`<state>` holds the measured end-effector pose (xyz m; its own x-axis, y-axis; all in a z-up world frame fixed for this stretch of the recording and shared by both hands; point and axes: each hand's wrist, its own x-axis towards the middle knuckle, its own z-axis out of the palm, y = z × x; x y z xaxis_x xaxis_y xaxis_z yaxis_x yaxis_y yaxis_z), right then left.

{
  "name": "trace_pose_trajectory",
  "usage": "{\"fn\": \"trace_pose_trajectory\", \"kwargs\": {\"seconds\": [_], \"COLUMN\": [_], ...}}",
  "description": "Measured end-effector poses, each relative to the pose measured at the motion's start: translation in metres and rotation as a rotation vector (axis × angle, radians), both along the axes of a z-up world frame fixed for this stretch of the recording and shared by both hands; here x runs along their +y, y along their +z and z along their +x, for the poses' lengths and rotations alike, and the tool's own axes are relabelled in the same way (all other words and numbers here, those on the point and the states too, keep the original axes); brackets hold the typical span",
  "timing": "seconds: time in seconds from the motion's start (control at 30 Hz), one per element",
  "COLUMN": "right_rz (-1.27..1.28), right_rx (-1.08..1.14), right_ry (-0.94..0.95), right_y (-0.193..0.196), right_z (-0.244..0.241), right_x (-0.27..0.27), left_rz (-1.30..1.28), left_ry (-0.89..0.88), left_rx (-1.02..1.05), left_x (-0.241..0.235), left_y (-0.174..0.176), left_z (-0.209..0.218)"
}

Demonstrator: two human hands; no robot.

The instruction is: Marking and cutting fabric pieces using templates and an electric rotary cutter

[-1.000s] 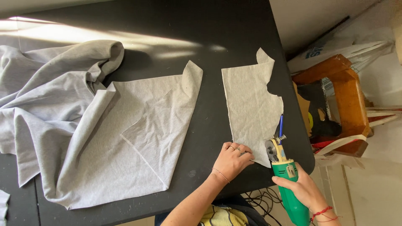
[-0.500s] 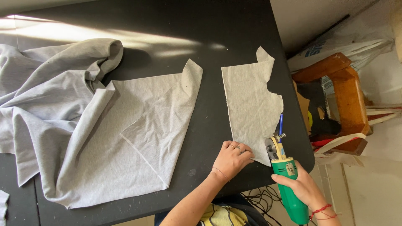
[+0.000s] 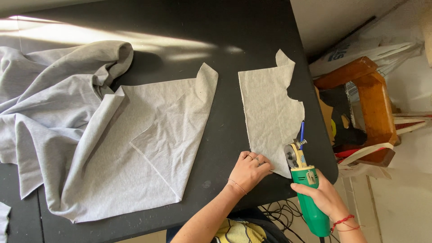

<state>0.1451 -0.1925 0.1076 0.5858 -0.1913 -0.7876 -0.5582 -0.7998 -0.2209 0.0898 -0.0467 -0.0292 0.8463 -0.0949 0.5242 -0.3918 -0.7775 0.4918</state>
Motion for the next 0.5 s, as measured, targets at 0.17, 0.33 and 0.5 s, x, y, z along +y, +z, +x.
{"fn": "trace_pose_trajectory", "kwargs": {"seconds": [0.17,0.33,0.5], "right_rz": [-0.013,-0.027,-0.034], "right_rx": [-0.01,-0.02,-0.059], "right_ry": [0.002,0.024,0.054], "right_y": [-0.004,-0.001,-0.006], "right_z": [0.006,0.014,0.026], "right_x": [0.001,0.012,0.019], "left_rz": [0.026,0.035,0.021], "left_ry": [-0.024,-0.015,-0.039], "left_rx": [0.022,0.022,0.08], "left_x": [0.001,0.002,0.002], "left_y": [-0.002,0.0,-0.004], "left_z": [-0.004,-0.006,-0.007]}}
